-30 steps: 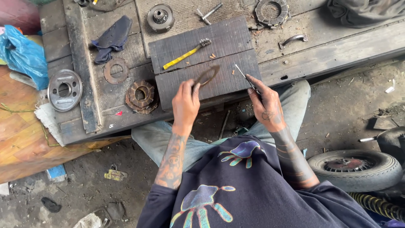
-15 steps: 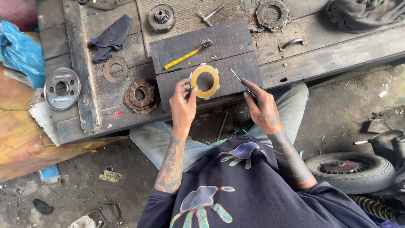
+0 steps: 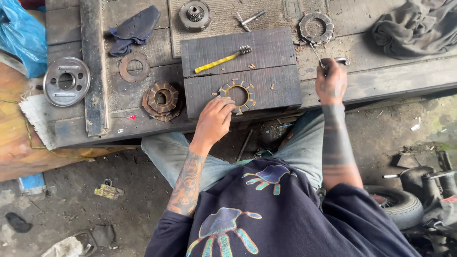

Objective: Marking or cleaning the tabs of a motorcycle clutch plate using a small tool on a wooden workbench.

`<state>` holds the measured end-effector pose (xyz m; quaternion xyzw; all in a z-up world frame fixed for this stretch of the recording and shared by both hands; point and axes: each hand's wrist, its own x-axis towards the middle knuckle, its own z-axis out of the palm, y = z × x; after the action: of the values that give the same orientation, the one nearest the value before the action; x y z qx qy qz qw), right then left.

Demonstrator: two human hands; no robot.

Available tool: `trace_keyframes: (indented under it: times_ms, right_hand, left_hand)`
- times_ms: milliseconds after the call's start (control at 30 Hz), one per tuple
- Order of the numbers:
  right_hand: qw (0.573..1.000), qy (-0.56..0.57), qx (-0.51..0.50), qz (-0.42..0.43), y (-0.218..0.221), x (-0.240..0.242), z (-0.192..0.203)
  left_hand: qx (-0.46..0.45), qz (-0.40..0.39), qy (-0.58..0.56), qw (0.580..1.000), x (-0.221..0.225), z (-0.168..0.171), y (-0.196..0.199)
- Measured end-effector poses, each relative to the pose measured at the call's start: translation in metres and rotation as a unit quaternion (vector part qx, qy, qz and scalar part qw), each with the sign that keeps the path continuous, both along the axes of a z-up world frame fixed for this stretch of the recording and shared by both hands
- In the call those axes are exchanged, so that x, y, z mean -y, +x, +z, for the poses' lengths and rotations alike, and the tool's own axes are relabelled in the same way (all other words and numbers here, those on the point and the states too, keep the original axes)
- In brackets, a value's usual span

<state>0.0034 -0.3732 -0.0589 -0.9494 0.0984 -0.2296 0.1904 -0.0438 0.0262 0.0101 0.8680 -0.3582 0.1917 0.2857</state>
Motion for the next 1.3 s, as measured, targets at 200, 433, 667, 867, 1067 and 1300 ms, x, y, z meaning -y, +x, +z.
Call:
trace_keyframes:
  times_ms: [200,433,667,867,1067,1300]
  right_hand:
    - [0.997,-0.052,-0.003,-0.049,0.058,-0.001,0.000]
    - [0.930,0.005,0.069,0.360,0.079,-0.207,0.115]
    - [0.871,-0.204,-0.007,0.448,0.130,-0.218,0.052]
    - [0.928,-0.011,0.125,0.351,0.086,-0.161,0.129]
    - [0.873,0.329,0.139,0.332,-0.009,-0.095,0.146]
    - [0.947,0.264,0.102,0.152,-0.103,-0.133,0.119]
  left_hand:
    - [-0.086,-0.006,-0.040,0.995,-0.004,-0.001,-0.011]
    - [-0.138,0.059,-0.011,0.989,0.011,0.008,-0.010]
    - [-0.077,0.045,0.072,0.993,0.005,-0.028,-0.004]
    - [-0.040,0.069,0.028,0.996,0.025,-0.026,-0.006]
    - [-0.079,0.042,0.019,0.996,0.009,-0.006,0.013]
    - [-0.016,0.115,0.045,0.992,0.030,-0.018,0.018]
